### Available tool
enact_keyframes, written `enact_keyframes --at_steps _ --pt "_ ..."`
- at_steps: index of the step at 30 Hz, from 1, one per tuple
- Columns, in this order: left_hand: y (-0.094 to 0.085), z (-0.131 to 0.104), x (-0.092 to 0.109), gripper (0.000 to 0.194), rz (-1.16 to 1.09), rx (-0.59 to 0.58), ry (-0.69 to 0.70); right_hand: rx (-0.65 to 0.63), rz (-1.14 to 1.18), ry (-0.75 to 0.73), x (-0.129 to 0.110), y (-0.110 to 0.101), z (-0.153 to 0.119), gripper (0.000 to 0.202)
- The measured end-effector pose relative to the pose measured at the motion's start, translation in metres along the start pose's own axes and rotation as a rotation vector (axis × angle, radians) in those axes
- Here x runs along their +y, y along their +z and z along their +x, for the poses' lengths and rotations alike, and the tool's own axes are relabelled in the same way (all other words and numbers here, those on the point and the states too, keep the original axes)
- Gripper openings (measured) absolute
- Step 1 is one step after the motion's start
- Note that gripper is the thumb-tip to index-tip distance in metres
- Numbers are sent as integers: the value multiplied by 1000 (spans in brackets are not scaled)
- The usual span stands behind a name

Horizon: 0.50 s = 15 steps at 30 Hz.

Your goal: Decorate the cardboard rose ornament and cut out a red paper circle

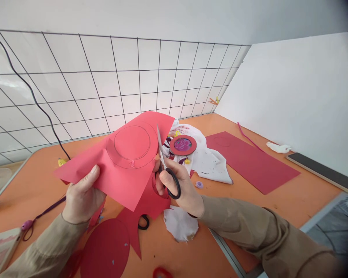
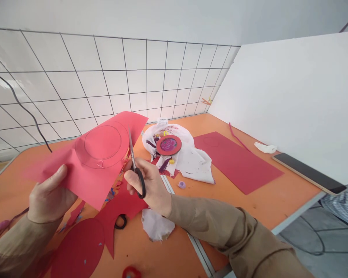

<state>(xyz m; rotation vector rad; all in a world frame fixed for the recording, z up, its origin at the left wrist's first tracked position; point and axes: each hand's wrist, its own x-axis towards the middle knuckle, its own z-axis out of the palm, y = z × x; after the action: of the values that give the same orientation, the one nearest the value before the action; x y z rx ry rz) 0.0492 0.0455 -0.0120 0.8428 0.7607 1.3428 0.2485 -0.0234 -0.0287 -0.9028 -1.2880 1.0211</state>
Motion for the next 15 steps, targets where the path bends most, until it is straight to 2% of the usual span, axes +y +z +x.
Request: enact_keyframes --at_steps 4,11,15 --pt "1 0 1 42 -27 37 -8 0 6 16 1 0 0 45" --pt "-2 1 0 27 -28 -2 16 -3 31 18 1 1 0 45" --pt "-4 1 1 29 -34 -9 17 1 38 24 1 1 0 44"
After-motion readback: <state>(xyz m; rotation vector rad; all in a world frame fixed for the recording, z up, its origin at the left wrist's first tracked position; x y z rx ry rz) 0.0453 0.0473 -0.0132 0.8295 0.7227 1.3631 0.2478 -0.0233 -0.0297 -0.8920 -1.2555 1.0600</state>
